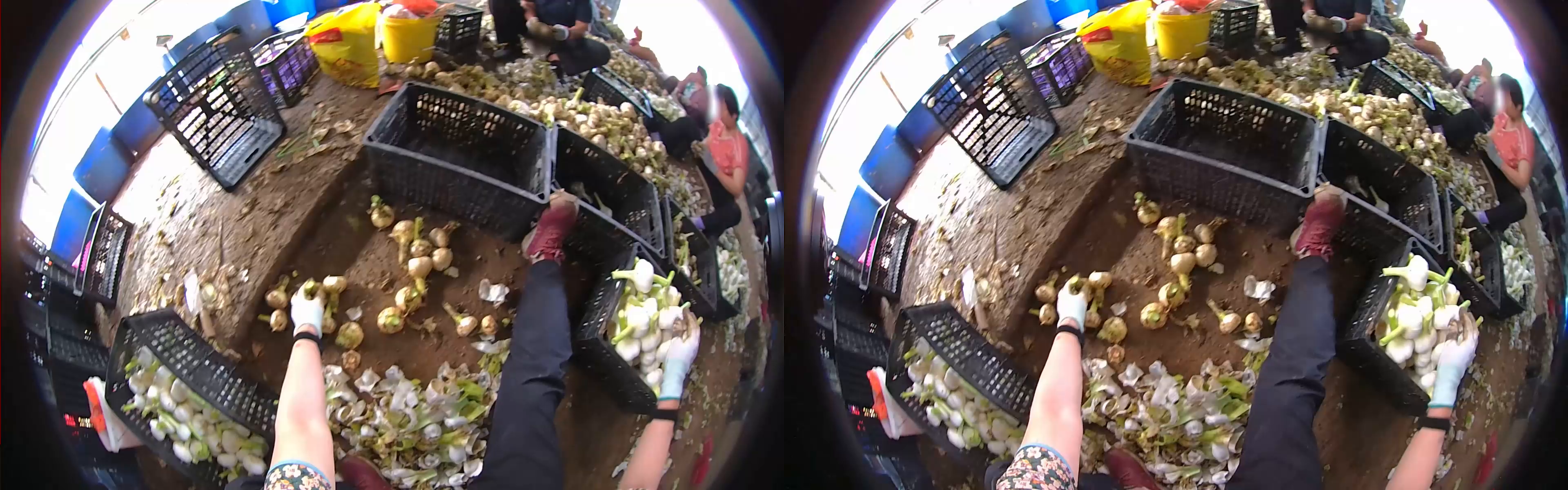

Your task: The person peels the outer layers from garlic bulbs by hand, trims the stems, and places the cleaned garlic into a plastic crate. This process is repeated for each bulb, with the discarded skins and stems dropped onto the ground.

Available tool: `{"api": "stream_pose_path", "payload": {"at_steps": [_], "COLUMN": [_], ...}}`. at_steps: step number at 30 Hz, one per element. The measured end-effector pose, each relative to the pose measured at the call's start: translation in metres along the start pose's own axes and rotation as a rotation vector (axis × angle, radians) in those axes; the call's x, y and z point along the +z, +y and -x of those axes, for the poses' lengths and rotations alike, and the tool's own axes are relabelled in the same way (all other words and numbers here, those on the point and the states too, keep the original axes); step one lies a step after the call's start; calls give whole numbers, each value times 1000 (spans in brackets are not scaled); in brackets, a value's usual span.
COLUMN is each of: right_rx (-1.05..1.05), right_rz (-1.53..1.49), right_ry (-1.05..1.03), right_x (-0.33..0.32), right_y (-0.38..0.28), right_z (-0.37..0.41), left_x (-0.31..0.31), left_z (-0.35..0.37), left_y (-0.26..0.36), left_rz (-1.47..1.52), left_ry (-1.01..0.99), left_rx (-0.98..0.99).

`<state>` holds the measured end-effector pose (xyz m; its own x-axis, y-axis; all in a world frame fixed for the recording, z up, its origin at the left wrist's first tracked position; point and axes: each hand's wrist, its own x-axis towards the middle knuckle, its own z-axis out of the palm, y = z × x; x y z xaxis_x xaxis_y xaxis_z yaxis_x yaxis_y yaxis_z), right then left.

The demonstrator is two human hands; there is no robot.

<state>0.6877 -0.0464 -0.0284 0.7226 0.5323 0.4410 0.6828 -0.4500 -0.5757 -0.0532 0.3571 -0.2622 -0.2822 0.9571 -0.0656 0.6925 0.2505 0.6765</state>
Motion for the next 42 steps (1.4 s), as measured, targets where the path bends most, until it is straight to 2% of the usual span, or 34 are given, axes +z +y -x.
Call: {"api": "stream_pose_path", "payload": {"at_steps": [1, 3, 4, 6, 7, 9, 10, 11, 13, 14, 15, 16, 17, 18, 19, 20, 21, 22, 25, 26, 27, 29, 31, 33, 35, 37, 39, 42], "right_rx": [-36, -68, 73, 140, 55, 148, 103, -302, -393, -359, -336, -270, -358, -158, 58, 9, 83, 56, 42, 58, 105, 62, 120, 384, 392, 462, 399, 525], "right_rz": [34, -292, -431, -559, -547, -839, -970, -794, -830, -889, -950, -931, -855, -1070, -1273, -1284, -1347, -1294, -1234, -1226, -1217, -1278, -1310, -1605, -1582, -1578, -1554, -1506], "right_ry": [42, 90, -50, -272, -338, -663, -700, -653, -663, -668, -672, -709, -515, -642, -777, -840, -948, -959, -1004, -1032, -991, -948, -940, -1005, -1018, -1161, -1168, -1241], "right_x": [-1, 11, 15, 39, 53, 73, 85, 93, 90, 91, 93, 89, 83, 68, 54, 46, 33, 22, -14, -22, 0, -11, -2, 5, 2, -8, -14, 9], "right_y": [-37, -55, -97, -219, -279, -337, -366, -391, -433, -440, -442, -439, -434, -430, -422, -411, -404, -399, -401, -403, -394, -405, -407, -401, -401, -401, -398, -380], "right_z": [14, 34, 46, 80, 96, 118, 136, 145, 169, 184, 192, 200, 202, 201, 200, 200, 203, 209, 222, 228, 238, 251, 265, 273, 274, 271, 269, 275], "left_x": [13, -5, -15, -33, -37, -67, -77, -87, -116, -122, -133, -149, -167, -181, -192, -197, -204, -213, -216, -216, -220, -229, -233, -232, -233, -230, -223, -216], "left_z": [-11, 12, 29, 51, 56, 102, 123, 145, 198, 222, 243, 265, 287, 306, 314, 328, 344, 357, 382, 383, 389, 398, 403, 404, 405, 402, 398, 394], "left_y": [-23, 1, 21, 38, 40, 106, 133, 156, 208, 230, 242, 258, 271, 276, 272, 271, 274, 279, 266, 259, 255, 252, 249, 241, 236, 228, 221, 212], "left_rz": [56, 391, 709, 1146, 1366, 1630, 1697, 1757, 1852, 1889, 1526, 1619, 1702, 1623, 1489, 1451, 1408, 1302, 875, 641, 640, 388, 421, 471, 470, 496, 495, 636], "left_ry": [-16, -42, -9, -38, -97, -220, -286, -357, -490, -467, -516, -663, -810, -791, -809, -745, -683, -612, -304, -122, -124, 48, 73, 70, 65, 9, -1, -114], "left_rx": [30, -81, -187, -305, -338, -301, -292, -289, -136, -107, 201, 193, 185, 162, 321, 310, 292, 337, 649, 800, 800, 915, 919, 937, 912, 868, 850, 772]}}
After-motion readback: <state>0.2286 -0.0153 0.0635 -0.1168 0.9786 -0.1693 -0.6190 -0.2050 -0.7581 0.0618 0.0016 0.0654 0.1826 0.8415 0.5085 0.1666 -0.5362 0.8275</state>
